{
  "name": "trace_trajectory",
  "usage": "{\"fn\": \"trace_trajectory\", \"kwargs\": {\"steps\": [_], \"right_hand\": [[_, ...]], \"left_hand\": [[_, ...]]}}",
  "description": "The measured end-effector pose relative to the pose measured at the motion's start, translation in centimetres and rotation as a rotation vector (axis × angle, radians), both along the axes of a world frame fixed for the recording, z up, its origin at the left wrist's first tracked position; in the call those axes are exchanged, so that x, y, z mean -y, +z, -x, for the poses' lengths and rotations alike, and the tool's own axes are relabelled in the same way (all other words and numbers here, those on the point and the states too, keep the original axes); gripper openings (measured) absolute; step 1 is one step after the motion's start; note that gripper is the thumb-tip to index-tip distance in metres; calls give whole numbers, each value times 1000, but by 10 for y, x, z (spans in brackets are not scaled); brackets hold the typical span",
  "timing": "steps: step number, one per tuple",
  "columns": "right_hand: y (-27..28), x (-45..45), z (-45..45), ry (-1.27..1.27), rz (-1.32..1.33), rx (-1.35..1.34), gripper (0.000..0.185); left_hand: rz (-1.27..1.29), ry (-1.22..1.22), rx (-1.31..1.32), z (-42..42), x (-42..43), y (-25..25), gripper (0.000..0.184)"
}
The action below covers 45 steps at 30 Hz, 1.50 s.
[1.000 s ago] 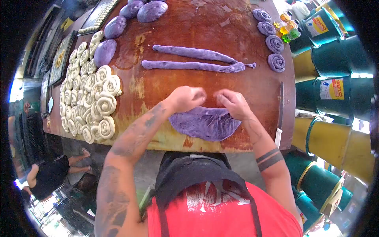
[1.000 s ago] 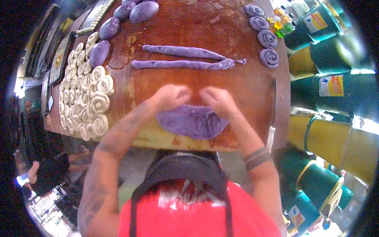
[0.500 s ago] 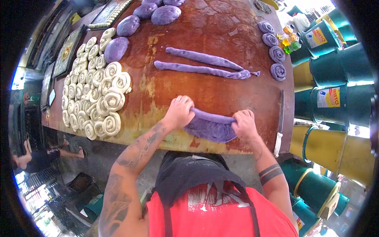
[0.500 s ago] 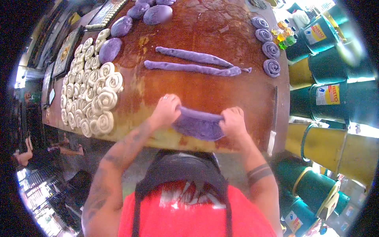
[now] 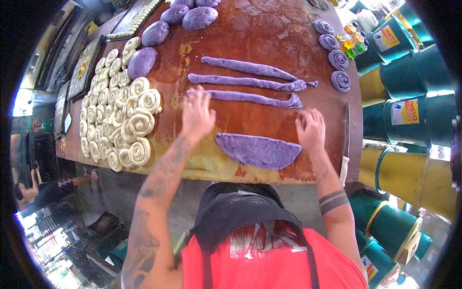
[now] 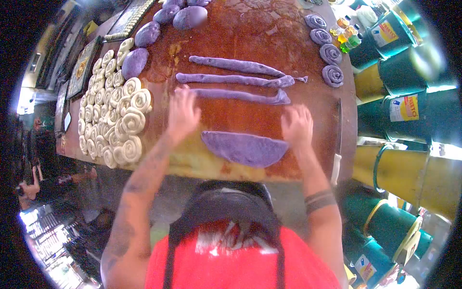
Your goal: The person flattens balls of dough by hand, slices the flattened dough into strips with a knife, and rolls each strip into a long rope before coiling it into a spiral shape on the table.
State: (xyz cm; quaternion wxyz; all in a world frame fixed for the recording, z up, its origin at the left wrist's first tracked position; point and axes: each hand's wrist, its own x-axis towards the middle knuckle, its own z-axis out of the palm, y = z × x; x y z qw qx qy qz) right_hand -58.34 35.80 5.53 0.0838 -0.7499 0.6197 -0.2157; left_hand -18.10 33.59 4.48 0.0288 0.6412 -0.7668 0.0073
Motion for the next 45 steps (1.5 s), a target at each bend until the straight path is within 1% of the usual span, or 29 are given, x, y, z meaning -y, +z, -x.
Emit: {"fn": "trace_trajectory", "kwargs": {"steps": [1,3,4,7,8,9,11,13,14,17,18,19,21,22,24,26,27,29,30,31,32,33,34,35,37,40,42,43,45], "right_hand": [[-16,-25,-7,-28,-22,-37,43],[-18,-72,-30,164,-167,-194,61],[-9,-84,-35,308,-177,-138,55],[-1,-73,-24,620,-597,264,47],[17,-65,-34,436,-691,320,39],[9,-57,-40,377,-563,333,45],[-13,-50,-61,335,-204,63,49],[-16,-68,-80,337,-30,-233,54],[-15,-76,-74,396,-122,-125,50],[4,-93,-46,592,-596,310,39],[33,-85,-49,321,-1014,385,30],[24,-84,-48,228,-894,419,29],[-3,-81,-61,183,-208,251,35],[-8,-88,-69,188,-128,98,38],[-11,-118,-81,199,27,-210,45],[-7,-150,-71,312,-80,-168,52],[-1,-159,-66,362,-140,-143,56],[6,-166,-58,221,-290,-138,47],[9,-163,-56,109,-371,-138,43],[10,-158,-54,-1,-448,-136,40],[-10,-154,-48,40,-393,-82,31],[-10,-147,-43,12,-563,126,30],[-8,-138,-38,-19,-725,339,29],[-7,-130,-33,-49,-880,553,29],[9,-119,-29,-178,-765,795,30],[18,-95,-8,-154,-484,175,22],[22,-81,-12,-38,-253,-243,20],[20,-69,-23,-35,-183,-131,20],[12,-48,-69,-37,-56,94,19]], "left_hand": [[-31,-115,-139,11,-22,-9,70],[-228,-344,-192,47,-68,-24,78],[-161,-449,-296,61,-87,-20,76],[-647,-630,-422,71,-61,10,68],[-741,-569,-422,76,-45,21,63],[-469,-537,-470,78,-39,8,62],[-188,-551,-378,98,-36,-20,64],[-130,-666,-281,101,-67,-19,69],[-122,-703,-336,97,-75,-16,64],[-1072,-591,-419,81,-65,40,56],[-1174,-448,-371,90,-56,63,44],[-891,-469,-461,94,-58,48,45],[-308,-489,-613,97,-61,-2,47],[-140,-557,-468,99,-76,-7,52],[-137,-627,-405,89,-112,-14,54],[-133,-686,-354,73,-138,-7,58],[-220,-622,-328,63,-142,-7,56],[-398,-496,-278,47,-149,-10,51],[-220,-509,-364,42,-142,-13,45],[-351,-367,-506,45,-132,-5,43],[-483,-213,-644,49,-123,4,41],[-612,-52,-775,49,-114,10,39],[-729,-33,-1110,46,-99,10,37],[-755,-39,-1091,39,-86,13,37],[-814,-48,-1052,24,-61,33,37],[-432,-345,-211,-9,-34,20,33],[-108,-364,-198,3,-36,12,35],[47,-369,-192,15,-39,10,36],[-139,-373,-386,56,-37,17,49]]}}
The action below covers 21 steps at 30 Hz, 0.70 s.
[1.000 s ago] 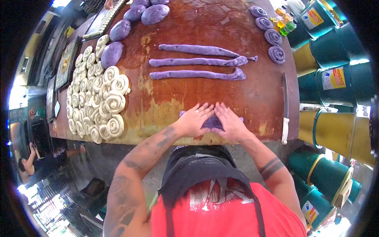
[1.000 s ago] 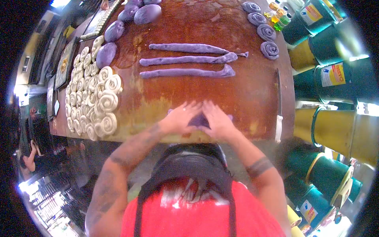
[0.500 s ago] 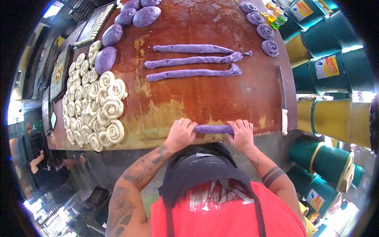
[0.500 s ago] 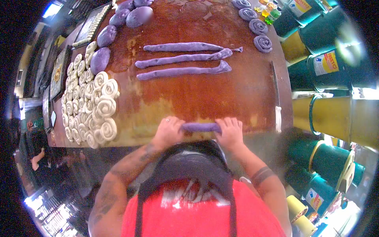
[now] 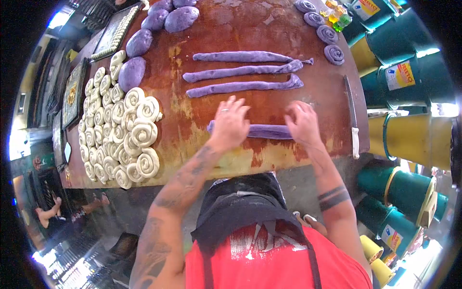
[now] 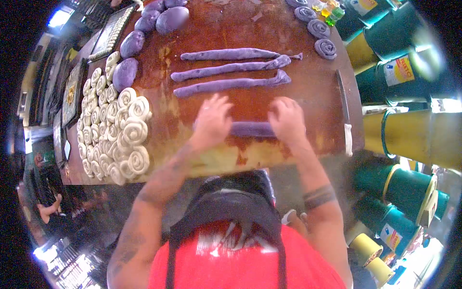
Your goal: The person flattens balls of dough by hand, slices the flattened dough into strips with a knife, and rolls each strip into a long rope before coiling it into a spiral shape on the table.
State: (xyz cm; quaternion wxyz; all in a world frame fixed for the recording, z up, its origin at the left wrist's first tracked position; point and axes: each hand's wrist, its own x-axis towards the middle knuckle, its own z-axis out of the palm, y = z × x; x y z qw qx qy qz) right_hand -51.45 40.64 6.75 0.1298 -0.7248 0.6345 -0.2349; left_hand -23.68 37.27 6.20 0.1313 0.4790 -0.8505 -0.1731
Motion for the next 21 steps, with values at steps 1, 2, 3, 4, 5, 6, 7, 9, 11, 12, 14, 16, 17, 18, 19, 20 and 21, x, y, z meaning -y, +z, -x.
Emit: {"fn": "trace_trajectory", "kwargs": {"steps": [1,2,3,4,5,6,7,9,11,12,14,16,17,18,19,20,21], "right_hand": [[-15,2,-21,12,15,-16,28],[-34,3,-40,25,33,-34,38],[-42,-10,-56,28,4,-135,49],[-44,-35,-68,33,-29,-234,61],[-43,-65,-69,59,-70,-210,69],[-41,-94,-67,86,-103,-186,76],[-36,-129,-69,71,-168,-178,79],[-34,-151,-72,34,-236,-200,82],[-34,-152,-74,-20,-248,-260,82],[-38,-129,-67,-66,-161,-265,80],[-44,-54,-45,-208,-82,-331,75],[-42,20,-17,-386,-62,-388,69],[-43,39,-3,-483,-41,-382,66],[-46,38,8,-483,-16,-361,64],[-50,38,18,-481,12,-341,62],[-54,39,25,-481,43,-321,60],[-60,12,21,-414,23,-379,58]], "left_hand": [[39,-28,-46,18,-4,-17,51],[22,-90,-50,29,-12,-31,53],[63,-148,-58,25,-24,-39,58],[99,-206,-66,17,-43,-41,63],[20,-257,-39,4,-60,-33,68],[-52,-306,-10,-11,-74,-25,74],[-104,-348,3,-28,-91,-25,77],[-140,-333,-53,-45,-109,-18,77],[-103,-257,5,-43,-99,-23,79],[-48,-193,101,-33,-71,-20,79],[102,18,182,-18,-8,-28,79],[303,279,147,-12,56,-37,76],[370,303,83,-14,74,-41,76],[342,191,99,-20,71,-43,76],[315,82,113,-27,63,-45,76],[291,-28,126,-36,53,-45,77],[223,-149,245,-50,33,-44,81]]}}
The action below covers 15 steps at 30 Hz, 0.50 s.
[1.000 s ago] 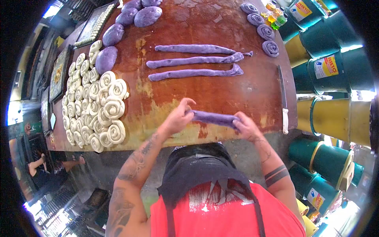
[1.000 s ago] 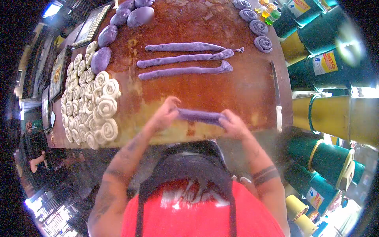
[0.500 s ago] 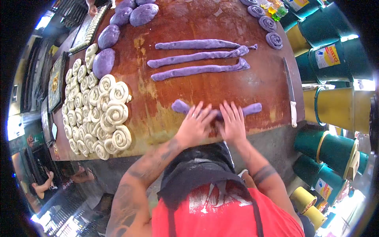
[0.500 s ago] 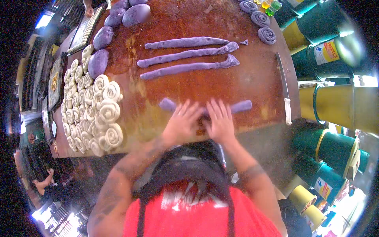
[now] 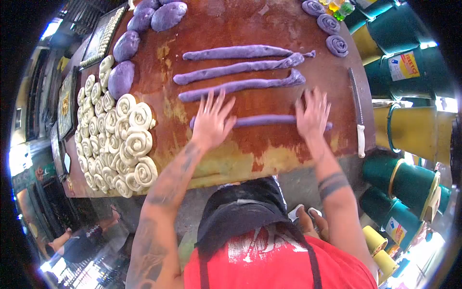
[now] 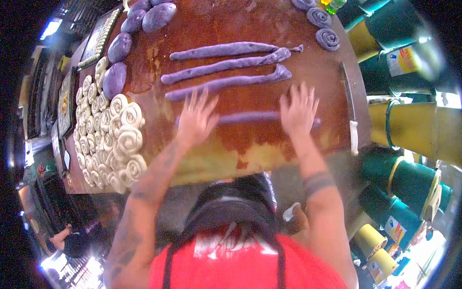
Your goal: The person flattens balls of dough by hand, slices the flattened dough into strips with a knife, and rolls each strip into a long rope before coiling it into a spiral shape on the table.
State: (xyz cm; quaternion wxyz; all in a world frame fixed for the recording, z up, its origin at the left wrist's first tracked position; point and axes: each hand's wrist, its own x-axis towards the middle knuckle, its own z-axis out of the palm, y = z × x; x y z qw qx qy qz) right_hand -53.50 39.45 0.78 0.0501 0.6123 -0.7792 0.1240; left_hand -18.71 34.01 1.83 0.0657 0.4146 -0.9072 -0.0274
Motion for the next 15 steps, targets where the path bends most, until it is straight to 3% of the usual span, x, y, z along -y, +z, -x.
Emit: {"fn": "trace_trajectory", "kwargs": {"steps": [2,4,6,8,10,12,14,15], "right_hand": [[20,-72,-5,166,-111,108,65],[12,-149,-1,229,-148,131,77],[21,-189,-3,198,-255,201,83],[29,-198,-1,180,-346,259,86],[24,-137,16,171,-252,178,81],[33,-53,38,131,-195,56,72],[24,25,62,23,-73,66,63],[16,42,73,69,-50,68,61]], "left_hand": [[-256,6,-37,-24,-56,17,78],[-352,56,-45,-38,-117,34,83],[-406,163,-44,-39,-164,38,82],[-289,274,5,-23,-163,34,81],[-50,358,23,-11,-136,17,79],[-47,607,26,-4,-65,6,77],[87,860,-235,-12,6,-5,73],[159,845,-262,-22,22,-8,73]]}}
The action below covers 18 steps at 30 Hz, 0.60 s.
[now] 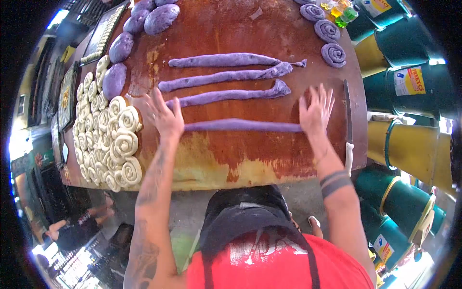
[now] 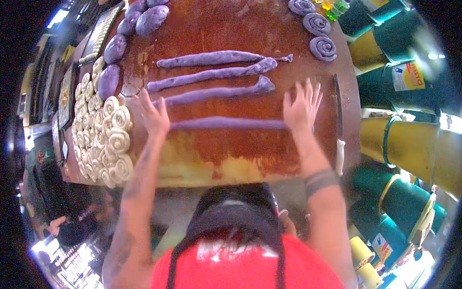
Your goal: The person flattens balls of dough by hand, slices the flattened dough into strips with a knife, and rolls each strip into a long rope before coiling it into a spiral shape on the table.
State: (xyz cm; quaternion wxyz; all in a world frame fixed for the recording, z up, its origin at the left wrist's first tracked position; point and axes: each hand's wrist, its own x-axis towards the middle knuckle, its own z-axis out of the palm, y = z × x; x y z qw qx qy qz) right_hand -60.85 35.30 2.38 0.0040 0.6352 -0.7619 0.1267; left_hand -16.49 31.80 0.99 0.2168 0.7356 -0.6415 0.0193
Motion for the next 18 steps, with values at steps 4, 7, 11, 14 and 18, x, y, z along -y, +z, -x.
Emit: {"fn": "trace_trajectory", "kwargs": {"steps": [4,7,11,14,18], "right_hand": [[-9,-16,15,222,40,102,57],[13,-116,9,325,-133,157,67],[3,-212,11,264,-277,160,81],[1,-167,12,207,-189,82,82],[-2,-31,34,96,-161,-142,76]], "left_hand": [[-81,-147,29,-15,-27,-2,71],[-359,-223,156,-5,-129,15,71],[-405,-40,126,28,-237,15,72],[-385,81,105,31,-207,15,75],[-157,232,69,-15,-73,-2,74]]}}
